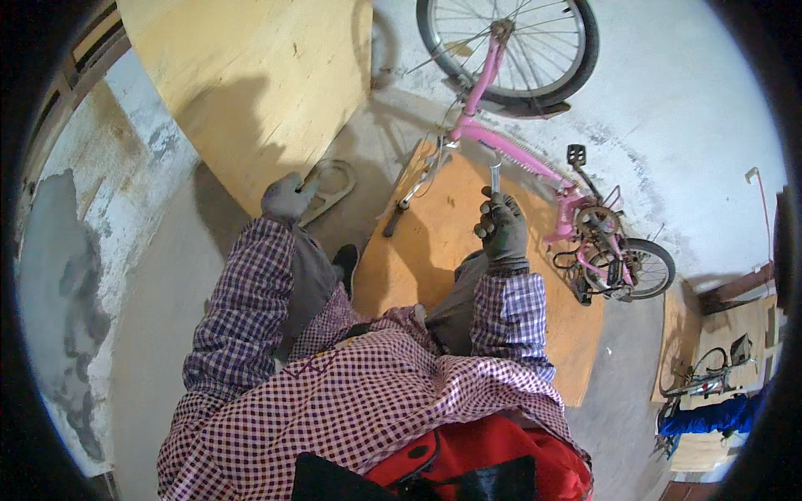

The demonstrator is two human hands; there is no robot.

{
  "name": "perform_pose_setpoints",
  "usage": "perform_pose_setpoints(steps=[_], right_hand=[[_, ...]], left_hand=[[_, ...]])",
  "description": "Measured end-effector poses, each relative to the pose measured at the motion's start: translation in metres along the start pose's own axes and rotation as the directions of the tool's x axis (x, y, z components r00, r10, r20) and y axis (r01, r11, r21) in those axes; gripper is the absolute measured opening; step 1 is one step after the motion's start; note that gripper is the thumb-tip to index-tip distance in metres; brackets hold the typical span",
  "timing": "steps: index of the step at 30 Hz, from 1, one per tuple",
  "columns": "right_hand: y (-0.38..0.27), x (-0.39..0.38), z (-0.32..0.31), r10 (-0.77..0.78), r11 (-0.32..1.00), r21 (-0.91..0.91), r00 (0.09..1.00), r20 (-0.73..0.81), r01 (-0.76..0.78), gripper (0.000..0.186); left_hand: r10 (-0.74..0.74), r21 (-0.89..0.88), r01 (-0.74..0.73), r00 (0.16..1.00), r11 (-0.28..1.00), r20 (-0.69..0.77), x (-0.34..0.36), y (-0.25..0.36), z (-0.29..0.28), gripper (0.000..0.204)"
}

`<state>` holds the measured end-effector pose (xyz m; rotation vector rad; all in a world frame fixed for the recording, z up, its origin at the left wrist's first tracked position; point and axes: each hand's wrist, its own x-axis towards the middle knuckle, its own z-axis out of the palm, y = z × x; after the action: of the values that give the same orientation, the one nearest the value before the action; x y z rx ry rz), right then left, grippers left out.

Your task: The person works on a pink bicycle lying on its side, using a screwdriver and wrench to adjust the chain and front wheel area. They rotate the front wheel to check alignment and continue tightening components.

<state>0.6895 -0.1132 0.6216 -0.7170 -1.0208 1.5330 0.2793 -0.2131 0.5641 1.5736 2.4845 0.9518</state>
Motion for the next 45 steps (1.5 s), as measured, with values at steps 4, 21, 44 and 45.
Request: perform_pose_setpoints(steps=[4,21,44,45], right_hand=[[-0.038,-0.039,0.049,-0.124,0.99,-0.044,0.975,0.186,0.134,0.028],[-0.241,0.051,-0.062,-0.37,0.926,0.094,0.929,0.024,0.367,0.03],[-0.216,0.417,-0.005,-0.265,0.964,-0.015,0.964,-0.028,0.264,0.014],[-0.215,0.422,0.001,-0.28,0.959,-0.045,0.96,-0.007,0.279,0.016]], left_hand=[[-0.054,-0.121,0.053,0.998,0.991,-0.009,-0.033,0.002,-0.043,0.049],[0.034,-0.439,0.113,0.949,0.891,0.314,0.002,0.321,0.038,0.032],[0.196,-0.434,-0.557,0.746,0.708,-0.637,0.391,0.48,0.111,0.03],[0.228,-0.415,-0.59,0.725,0.693,-0.65,0.399,0.479,0.108,0.032]])
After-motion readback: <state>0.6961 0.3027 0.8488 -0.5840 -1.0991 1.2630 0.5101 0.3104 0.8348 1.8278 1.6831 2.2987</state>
